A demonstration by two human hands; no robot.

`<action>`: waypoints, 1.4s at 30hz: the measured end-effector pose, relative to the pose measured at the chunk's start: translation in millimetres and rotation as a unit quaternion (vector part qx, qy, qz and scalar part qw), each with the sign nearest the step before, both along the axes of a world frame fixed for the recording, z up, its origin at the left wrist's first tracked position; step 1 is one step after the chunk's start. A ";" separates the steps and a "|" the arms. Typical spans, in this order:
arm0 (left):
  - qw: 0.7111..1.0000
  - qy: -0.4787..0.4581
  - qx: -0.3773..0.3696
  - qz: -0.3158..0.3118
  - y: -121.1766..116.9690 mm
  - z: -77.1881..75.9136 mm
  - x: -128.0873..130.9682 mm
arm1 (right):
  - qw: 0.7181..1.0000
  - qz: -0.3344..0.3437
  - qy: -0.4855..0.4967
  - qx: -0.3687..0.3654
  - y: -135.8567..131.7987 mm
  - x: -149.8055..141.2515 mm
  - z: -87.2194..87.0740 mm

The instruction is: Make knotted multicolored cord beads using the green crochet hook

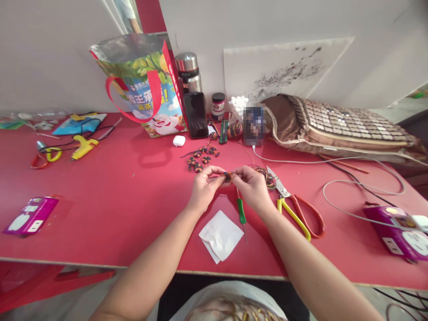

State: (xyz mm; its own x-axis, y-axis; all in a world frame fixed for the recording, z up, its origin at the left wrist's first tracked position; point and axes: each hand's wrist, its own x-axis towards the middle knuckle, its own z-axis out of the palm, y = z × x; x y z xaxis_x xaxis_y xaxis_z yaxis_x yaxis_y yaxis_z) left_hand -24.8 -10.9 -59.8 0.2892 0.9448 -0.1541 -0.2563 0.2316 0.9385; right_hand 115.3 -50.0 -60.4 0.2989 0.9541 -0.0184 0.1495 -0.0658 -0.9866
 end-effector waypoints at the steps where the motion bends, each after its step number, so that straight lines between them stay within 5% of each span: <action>1: 1.000 -0.002 -0.004 -0.005 0.3 -0.2 -0.4 | 1.000 0.001 0.024 -0.009 0.7 0.6 0.8; 8: 0.998 0.003 -0.035 -0.045 1.8 1.7 -5.0 | 0.996 -0.010 0.082 -0.027 3.4 3.2 4.6; 14: 0.999 0.024 0.008 -0.031 2.1 -1.4 -3.1 | 0.994 0.007 0.105 -0.024 3.5 3.3 1.5; 17: 0.990 0.076 0.115 0.006 1.9 -2.7 -4.0 | 0.985 0.013 0.172 -0.026 3.3 3.5 2.6; 21: 0.929 0.178 0.315 0.082 -0.7 1.6 -8.1 | 0.949 0.034 0.308 -0.061 3.3 4.0 6.6; 25: 0.915 0.192 0.352 0.052 -5.9 6.6 -9.0 | 0.930 0.058 0.356 -0.072 4.2 4.8 6.7; 29: 0.956 0.120 0.267 0.038 -6.0 6.5 -7.0 | 0.938 0.031 0.341 -0.053 5.3 7.5 5.0; 32: 0.996 0.024 0.084 0.013 -0.8 3.5 -6.4 | 0.946 0.025 0.321 -0.041 5.6 9.2 5.2; 35: 0.997 -0.031 -0.063 -0.041 3.7 1.1 -7.0 | 0.954 0.039 0.294 -0.033 5.7 9.4 5.3; 42: 0.993 -0.063 -0.102 -0.009 6.1 0.5 -6.5 | 0.954 0.024 0.297 -0.020 7.0 10.0 1.5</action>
State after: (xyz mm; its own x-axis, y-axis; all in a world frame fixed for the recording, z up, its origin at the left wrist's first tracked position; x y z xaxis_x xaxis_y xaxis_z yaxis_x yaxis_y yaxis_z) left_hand -31.3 -4.8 -59.2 0.3352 0.8922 -0.3026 -0.3634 0.4188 0.8322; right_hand 125.3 -43.0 -58.9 0.1797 0.9615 -0.2080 -0.4311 -0.1131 -0.8952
